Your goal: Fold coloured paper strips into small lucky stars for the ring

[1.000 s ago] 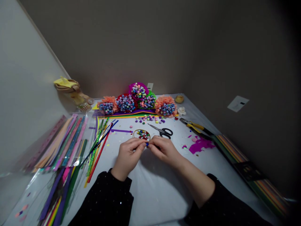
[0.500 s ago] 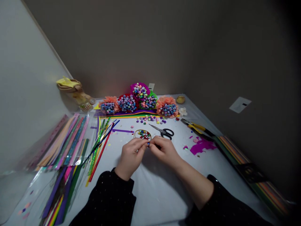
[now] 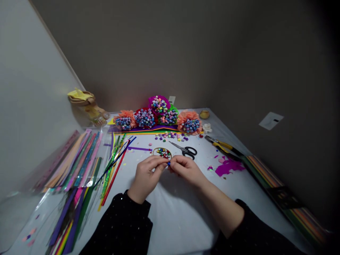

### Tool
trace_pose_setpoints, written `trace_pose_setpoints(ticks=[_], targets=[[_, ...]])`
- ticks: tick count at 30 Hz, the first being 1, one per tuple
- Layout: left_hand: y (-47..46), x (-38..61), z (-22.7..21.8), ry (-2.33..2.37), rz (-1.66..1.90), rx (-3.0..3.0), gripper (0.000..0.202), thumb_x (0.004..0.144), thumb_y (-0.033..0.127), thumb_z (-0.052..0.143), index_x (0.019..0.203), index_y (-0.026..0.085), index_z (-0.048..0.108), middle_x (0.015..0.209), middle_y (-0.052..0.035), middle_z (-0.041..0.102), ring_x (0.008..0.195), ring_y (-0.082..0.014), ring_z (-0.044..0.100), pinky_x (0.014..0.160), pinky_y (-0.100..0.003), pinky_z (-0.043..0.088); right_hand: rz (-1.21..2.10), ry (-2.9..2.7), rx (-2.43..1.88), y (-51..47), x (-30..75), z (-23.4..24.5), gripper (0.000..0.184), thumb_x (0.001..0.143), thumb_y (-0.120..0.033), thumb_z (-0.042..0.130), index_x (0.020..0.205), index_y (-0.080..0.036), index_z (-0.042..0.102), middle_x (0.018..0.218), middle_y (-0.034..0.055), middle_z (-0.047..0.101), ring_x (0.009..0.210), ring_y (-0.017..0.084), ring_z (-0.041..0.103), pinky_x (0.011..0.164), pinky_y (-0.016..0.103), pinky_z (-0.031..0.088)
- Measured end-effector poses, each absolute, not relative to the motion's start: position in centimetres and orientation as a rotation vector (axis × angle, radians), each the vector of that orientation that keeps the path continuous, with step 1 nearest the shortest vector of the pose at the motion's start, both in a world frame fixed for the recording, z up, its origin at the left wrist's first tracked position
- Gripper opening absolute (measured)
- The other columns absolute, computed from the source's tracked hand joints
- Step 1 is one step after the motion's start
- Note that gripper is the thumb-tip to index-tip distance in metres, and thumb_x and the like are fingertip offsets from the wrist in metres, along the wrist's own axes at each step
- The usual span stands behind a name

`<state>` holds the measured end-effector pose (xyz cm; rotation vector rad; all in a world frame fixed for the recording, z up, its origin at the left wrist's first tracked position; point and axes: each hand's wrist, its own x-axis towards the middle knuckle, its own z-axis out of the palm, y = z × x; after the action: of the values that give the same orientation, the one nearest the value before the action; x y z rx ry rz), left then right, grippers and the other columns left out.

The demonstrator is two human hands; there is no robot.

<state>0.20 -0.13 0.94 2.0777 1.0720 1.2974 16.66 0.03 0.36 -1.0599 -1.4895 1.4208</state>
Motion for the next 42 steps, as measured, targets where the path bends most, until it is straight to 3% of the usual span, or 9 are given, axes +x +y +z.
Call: trace_pose_setpoints(ticks=[7,13,20,35,42], targets=[[-0.2,0.4,0.9,1.085,1.284,2.085,0.013,0.081,0.014,0.057,0.086,0.018,0.069,0.081,-0.0042,0.069,0.077,-0.0139,0.063,0.071,-0.026,0.052,1.316,-1.588,-1.061,-0.1,16.6,0.3,0.022,0.08,-0.031,0.048,0.064,-0.017,0.053,0.059,-0.0011,0.053,0.053,0.009,0.044,0.053,0.022,0.036],[-0.2,0.3,0.9,1.108,1.243,2.04,0.013,0.083,0.016,0.056,0.086,0.017,0.068,0.081,-0.0044,0.067,0.074,-0.0136,0.063,0.069,-0.025,0.052,0.721,-1.87,-1.025,-0.5,16.7,0.5,0.016,0.082,-0.018,0.046,0.067,-0.018,0.054,0.063,0.0012,0.054,0.061,0.012,0.05,0.06,0.025,0.039],[-0.2,0.3,1.0,1.117,1.212,2.02,0.014,0.082,0.017,0.056,0.084,0.017,0.069,0.079,-0.0044,0.067,0.073,-0.0142,0.063,0.069,-0.026,0.052,0.524,-2.021,-0.924,-0.4,17.1,0.0,0.015,0.085,-0.017,0.044,0.074,-0.018,0.055,0.064,0.0024,0.054,0.061,0.013,0.051,0.059,0.025,0.041],[-0.4,0.8,-0.3,1.106,1.283,2.155,0.017,0.084,0.015,0.053,0.09,0.017,0.068,0.082,-0.0065,0.068,0.077,-0.0147,0.062,0.071,-0.028,0.052,0.551,-1.979,-1.024,-0.2,16.7,-0.5,0.019,0.081,-0.015,0.044,0.064,-0.019,0.05,0.057,-0.0002,0.048,0.056,0.012,0.046,0.055,0.024,0.036],[-0.2,0.6,0.7,1.026,1.319,2.079,0.018,0.081,0.01,0.055,0.086,0.019,0.07,0.08,-0.0044,0.066,0.076,-0.013,0.062,0.069,-0.024,0.051,1.103,-1.688,-1.085,-0.1,16.7,0.4,0.021,0.081,-0.026,0.046,0.064,-0.017,0.053,0.061,0.0002,0.055,0.057,0.011,0.049,0.056,0.023,0.038]])
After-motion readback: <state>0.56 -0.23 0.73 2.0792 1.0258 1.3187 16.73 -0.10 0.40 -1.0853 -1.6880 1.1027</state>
